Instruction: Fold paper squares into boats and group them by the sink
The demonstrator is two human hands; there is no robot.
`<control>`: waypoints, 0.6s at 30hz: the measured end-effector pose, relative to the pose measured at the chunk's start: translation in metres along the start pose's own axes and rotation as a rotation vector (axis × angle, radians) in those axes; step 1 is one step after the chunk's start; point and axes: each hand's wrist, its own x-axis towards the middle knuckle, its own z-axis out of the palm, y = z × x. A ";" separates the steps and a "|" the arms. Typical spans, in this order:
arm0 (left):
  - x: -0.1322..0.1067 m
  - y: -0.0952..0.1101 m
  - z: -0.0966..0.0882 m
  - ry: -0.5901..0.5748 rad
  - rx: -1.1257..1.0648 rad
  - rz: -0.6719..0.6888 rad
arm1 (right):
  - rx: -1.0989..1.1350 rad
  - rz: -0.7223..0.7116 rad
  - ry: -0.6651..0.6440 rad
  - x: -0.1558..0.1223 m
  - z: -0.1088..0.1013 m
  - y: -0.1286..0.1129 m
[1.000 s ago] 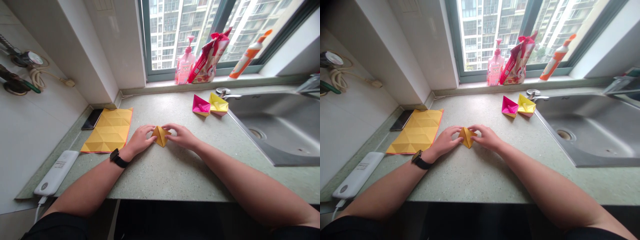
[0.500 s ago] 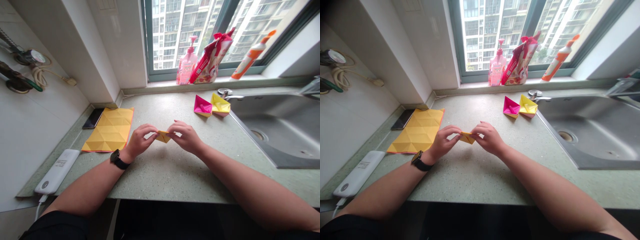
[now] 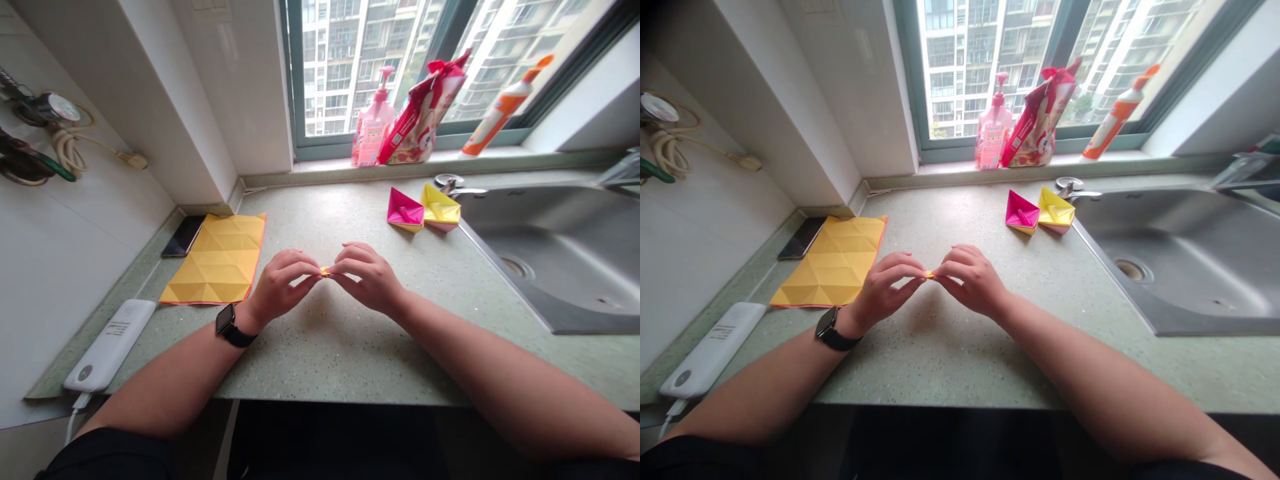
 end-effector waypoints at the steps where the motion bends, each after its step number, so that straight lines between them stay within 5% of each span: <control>1: 0.000 0.000 0.000 -0.002 -0.004 -0.021 | 0.020 0.018 0.000 0.000 -0.001 0.000; 10: -0.003 -0.012 0.001 -0.076 -0.013 -0.214 | 0.136 0.102 0.060 0.000 0.000 0.004; 18: -0.004 -0.013 0.001 -0.074 -0.017 -0.130 | 0.026 0.004 -0.049 -0.003 0.005 0.012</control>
